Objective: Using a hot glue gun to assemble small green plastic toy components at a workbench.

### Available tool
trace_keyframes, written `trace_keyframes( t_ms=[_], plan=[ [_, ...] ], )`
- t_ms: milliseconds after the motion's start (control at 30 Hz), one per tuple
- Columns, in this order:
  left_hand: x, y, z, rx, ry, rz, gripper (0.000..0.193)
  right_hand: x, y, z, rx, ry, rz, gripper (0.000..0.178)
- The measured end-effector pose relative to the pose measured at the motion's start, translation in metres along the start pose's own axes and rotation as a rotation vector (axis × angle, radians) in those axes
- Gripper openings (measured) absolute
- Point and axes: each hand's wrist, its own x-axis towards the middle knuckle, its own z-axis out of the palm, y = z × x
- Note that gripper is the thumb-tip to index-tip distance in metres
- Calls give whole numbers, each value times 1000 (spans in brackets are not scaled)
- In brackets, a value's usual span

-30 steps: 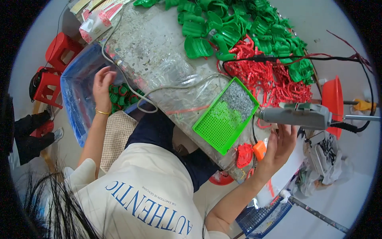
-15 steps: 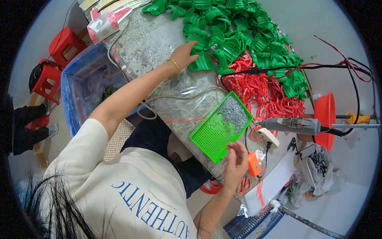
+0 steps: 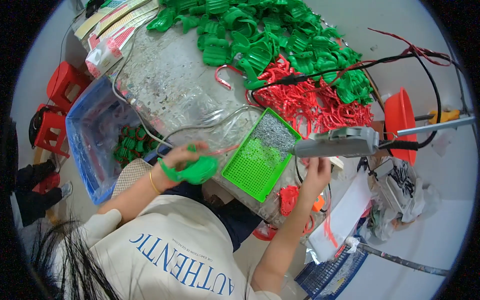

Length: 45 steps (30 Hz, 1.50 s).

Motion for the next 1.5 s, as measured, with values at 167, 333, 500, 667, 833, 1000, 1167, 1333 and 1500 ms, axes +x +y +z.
trace_keyframes(
  t_ms=[167,333,500,667,833,1000,1167,1333,1500],
  plan=[
    [-10,-50,0,-131,-113,-232,46,102,72,34,-14,-77,-320,29],
    [-22,-57,8,-141,-156,-297,42,110,50,87,-651,-431,-173,48],
    [-17,-79,-24,-169,-106,-335,26,110,55,88,-654,-324,-236,35],
    [-19,-73,-13,-349,-210,-215,32,110,46,83,-599,-338,-194,29],
    [-23,-55,-5,-236,-261,-113,55,121,27,67,-747,180,-351,30],
    [-19,-38,-6,-463,-408,-185,80,125,39,-32,-655,377,-486,30],
    [-11,-49,-19,-813,-395,-308,59,16,-8,-66,-421,31,-66,22],
    [1,-70,-13,-653,-398,-344,49,-94,-77,-35,11,-297,232,9],
    [-4,-73,18,-430,-282,-341,45,-101,-76,24,-121,-483,-81,9]
  ],
)
